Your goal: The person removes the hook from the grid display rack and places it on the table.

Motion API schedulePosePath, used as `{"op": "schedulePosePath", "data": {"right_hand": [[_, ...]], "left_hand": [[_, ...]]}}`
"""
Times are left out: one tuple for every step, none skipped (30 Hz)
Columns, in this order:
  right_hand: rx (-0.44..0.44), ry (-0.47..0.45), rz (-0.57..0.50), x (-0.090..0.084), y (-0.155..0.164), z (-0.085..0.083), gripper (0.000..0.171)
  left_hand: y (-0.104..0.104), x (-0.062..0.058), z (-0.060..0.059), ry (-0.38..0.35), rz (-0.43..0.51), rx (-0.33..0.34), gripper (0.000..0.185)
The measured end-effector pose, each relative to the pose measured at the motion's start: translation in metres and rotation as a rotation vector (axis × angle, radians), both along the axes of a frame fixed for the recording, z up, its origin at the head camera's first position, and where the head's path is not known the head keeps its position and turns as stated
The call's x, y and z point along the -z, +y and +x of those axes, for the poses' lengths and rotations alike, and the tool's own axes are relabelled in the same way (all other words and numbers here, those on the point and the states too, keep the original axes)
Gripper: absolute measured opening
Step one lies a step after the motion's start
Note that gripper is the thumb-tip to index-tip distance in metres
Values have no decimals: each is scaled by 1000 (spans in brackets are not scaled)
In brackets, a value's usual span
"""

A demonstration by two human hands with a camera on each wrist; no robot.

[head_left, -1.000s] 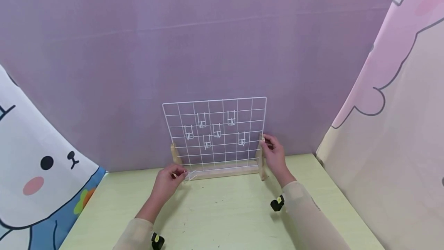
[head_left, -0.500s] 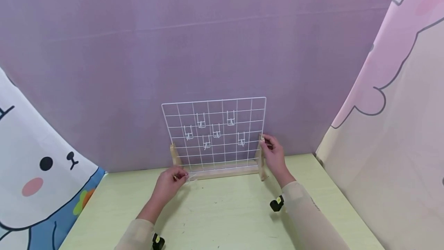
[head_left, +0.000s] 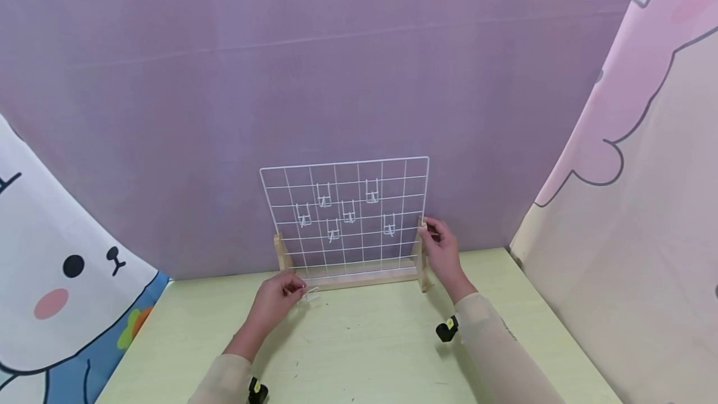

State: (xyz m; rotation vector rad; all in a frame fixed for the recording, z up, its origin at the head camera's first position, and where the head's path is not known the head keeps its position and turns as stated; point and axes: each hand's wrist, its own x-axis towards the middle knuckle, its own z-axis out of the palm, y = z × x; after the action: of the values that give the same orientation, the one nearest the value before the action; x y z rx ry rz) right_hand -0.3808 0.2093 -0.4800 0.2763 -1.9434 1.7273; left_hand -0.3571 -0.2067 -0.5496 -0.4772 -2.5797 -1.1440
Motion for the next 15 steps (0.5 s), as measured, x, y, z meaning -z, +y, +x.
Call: {"op": "schedulePosePath", "data": {"right_hand": [[1, 1, 2, 0, 0, 0, 29], [1, -1, 4, 0, 0, 0, 29], [0, -3, 6, -1, 0, 1, 29], [0, -6, 9, -1, 0, 1, 29], [0, -8, 13, -1, 0, 1, 29], [-1, -14, 15, -1, 0, 1, 29], [-1, -19, 18, -1, 1, 1, 29], [-1, -25, 22, -1, 1, 2, 29], [-1, -30, 26, -1, 1, 2, 29], [-1, -33, 30, -1, 2, 2, 29], [-1, -37, 32, -1, 2, 1, 29], [-2, -39, 34, 0, 2, 1, 30], [-2, -40, 37, 0, 3, 1, 30], [-2, -39, 40, 0, 2, 1, 30], [-1, -37, 42, 0, 2, 1, 30]], "left_hand": [[0, 0, 0, -9, -7, -2, 10], [0, 0, 0, -18, -10, -2, 10], [-1, 0, 1, -29, -11, -4, 9], [-1, 0, 1, -38, -9, -4, 9], [-1, 1, 0, -51, -7, -6, 9], [-1, 2, 0, -55, -5, -5, 8], [-1, 2, 0, -56, 1, -3, 8], [-2, 3, 0, -55, 5, -2, 8], [-2, 4, -1, -52, 6, -1, 8], [-2, 5, -1, -52, 7, 0, 7], [-2, 5, -1, -50, 5, -1, 6], [-2, 6, -1, -47, 4, -3, 6], [-2, 6, -1, -46, 5, -7, 6], [-1, 6, 0, -44, 3, -11, 6], [-1, 6, 0, -42, 1, -16, 7]]}}
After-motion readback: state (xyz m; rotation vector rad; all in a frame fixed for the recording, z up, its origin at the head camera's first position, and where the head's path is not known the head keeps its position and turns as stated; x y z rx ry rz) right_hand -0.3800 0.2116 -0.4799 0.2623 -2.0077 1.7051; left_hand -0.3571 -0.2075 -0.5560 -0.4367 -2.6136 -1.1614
